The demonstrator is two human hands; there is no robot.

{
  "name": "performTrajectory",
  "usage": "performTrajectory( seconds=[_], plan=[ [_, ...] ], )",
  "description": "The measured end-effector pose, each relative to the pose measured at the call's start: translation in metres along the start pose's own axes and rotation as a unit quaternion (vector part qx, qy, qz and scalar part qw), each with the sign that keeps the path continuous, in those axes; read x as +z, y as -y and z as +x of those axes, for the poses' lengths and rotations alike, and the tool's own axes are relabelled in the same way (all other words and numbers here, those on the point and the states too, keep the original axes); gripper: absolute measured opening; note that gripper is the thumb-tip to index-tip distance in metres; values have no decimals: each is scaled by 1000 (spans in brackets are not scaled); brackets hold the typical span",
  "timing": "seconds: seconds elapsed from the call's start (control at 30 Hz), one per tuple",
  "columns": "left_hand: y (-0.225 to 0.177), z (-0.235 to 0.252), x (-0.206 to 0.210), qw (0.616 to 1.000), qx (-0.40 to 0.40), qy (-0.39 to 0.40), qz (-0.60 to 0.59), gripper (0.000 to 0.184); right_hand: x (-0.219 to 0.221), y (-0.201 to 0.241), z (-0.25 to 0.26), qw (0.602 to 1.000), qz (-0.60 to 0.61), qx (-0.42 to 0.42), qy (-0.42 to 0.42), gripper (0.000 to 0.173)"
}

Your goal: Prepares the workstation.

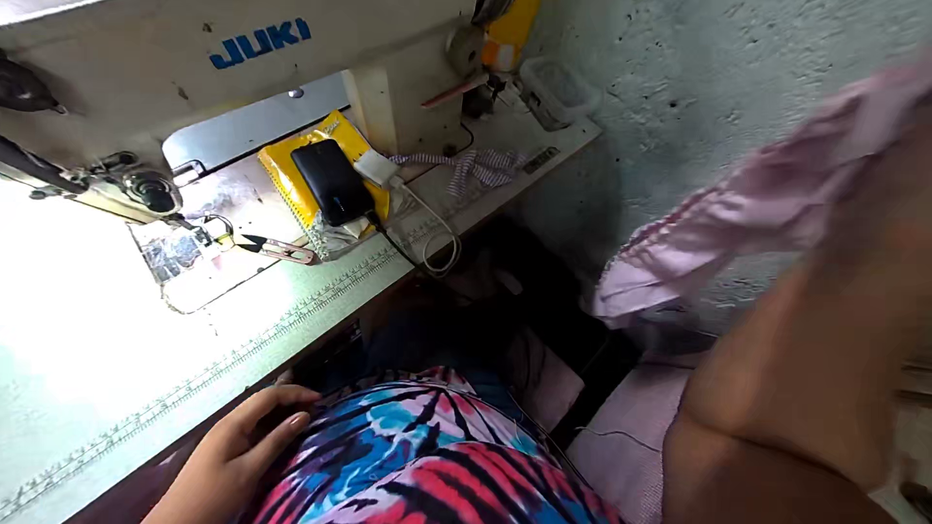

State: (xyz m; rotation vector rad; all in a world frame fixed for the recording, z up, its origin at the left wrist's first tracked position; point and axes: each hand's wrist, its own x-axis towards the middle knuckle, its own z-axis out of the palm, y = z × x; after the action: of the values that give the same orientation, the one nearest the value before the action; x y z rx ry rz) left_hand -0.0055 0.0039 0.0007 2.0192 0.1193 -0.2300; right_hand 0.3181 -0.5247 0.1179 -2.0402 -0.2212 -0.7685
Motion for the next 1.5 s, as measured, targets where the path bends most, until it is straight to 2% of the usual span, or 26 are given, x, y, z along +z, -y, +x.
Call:
performTrajectory(
  seconds=[0.1,0.2,0.4,0.53,0.63,0.67,0.73,0.8,0.93,1.03,1.1,1.2,1.3,1.37,1.43,1.5],
  plan=[
    [2,-8,-6,997,-68,6,-35,24,32,-14,-20,994,-44,95,-11,32],
    [1,-4,-6,993,-114,14,-21,27,44,-51,-43,989,-11,147,-22,23],
    [0,1,6,994,-109,8,17,30,66,-87,-70,978,30,207,-23,15],
    [8,4,13,990,-141,9,-15,29,60,-86,-70,976,55,207,-25,14],
    [6,7,15,987,-152,8,-48,27,48,-62,-63,979,61,193,-14,12],
    [5,7,16,986,-156,5,-59,26,50,-49,-64,980,67,186,6,11],
    [6,6,17,982,-166,-3,-87,26,65,-29,-78,976,72,178,101,16],
    [7,3,17,978,-177,-12,-105,26,103,-22,-107,946,72,223,226,26],
    [10,-5,19,976,-184,-30,-113,26,218,-36,-197,798,76,424,421,34],
    [13,-9,18,976,-184,-36,-114,28,273,-44,-249,751,30,389,532,41],
    [13,-13,19,974,-191,-44,-117,28,293,-56,-267,738,21,319,594,46],
    [14,-19,17,969,-200,-63,-131,27,284,-53,-246,712,-96,237,654,46],
    [11,-24,14,961,-236,-71,-127,24,255,-75,-208,678,-131,283,665,40],
    [22,-30,17,963,-229,-78,-119,26,229,-80,-183,659,-154,335,655,40],
    [29,-34,20,961,-235,-84,-123,26,209,-71,-166,656,-173,351,646,39],
    [32,-35,22,957,-240,-86,-136,25,203,-62,-164,669,-160,332,646,48]
  ],
)
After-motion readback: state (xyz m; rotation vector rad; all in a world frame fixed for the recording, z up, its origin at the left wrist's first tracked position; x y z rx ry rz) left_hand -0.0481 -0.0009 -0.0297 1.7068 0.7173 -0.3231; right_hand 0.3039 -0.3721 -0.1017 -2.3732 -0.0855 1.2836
